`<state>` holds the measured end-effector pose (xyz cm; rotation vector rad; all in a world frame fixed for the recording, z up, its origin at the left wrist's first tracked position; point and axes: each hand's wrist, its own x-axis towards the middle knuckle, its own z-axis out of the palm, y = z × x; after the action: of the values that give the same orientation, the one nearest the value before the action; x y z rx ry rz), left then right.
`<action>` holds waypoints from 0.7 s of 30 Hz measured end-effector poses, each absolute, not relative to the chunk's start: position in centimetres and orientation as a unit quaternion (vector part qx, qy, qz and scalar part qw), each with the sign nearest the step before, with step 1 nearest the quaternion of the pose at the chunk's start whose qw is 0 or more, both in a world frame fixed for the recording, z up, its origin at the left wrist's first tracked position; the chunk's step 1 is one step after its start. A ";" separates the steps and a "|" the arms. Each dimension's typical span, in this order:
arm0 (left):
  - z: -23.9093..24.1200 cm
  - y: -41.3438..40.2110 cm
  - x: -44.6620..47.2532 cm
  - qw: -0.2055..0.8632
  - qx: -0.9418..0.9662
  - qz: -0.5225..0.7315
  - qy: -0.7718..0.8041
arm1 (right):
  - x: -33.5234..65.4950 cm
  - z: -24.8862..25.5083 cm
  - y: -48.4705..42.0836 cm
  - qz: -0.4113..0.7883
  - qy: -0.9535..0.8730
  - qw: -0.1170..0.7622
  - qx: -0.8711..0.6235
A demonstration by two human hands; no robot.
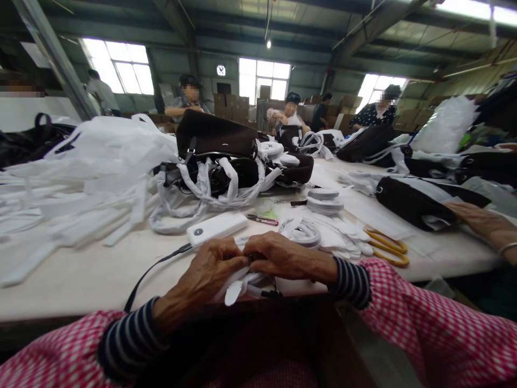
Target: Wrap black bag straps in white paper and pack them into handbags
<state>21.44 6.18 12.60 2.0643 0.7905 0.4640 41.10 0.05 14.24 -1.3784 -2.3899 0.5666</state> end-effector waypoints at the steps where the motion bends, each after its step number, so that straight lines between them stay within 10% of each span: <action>1: 12.3 6.3 21.3 0.408 0.842 0.193 0.297 | 41.2 14.2 0.1 0.199 -0.841 0.156 -0.477; 21: 11.4 8.3 17.0 0.090 0.980 0.157 0.079 | 41.3 14.5 0.2 0.034 -0.900 0.025 -0.434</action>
<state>17.01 8.28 11.39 2.9139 0.2363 0.4663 41.28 0.16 14.53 -1.3421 -2.7838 0.1054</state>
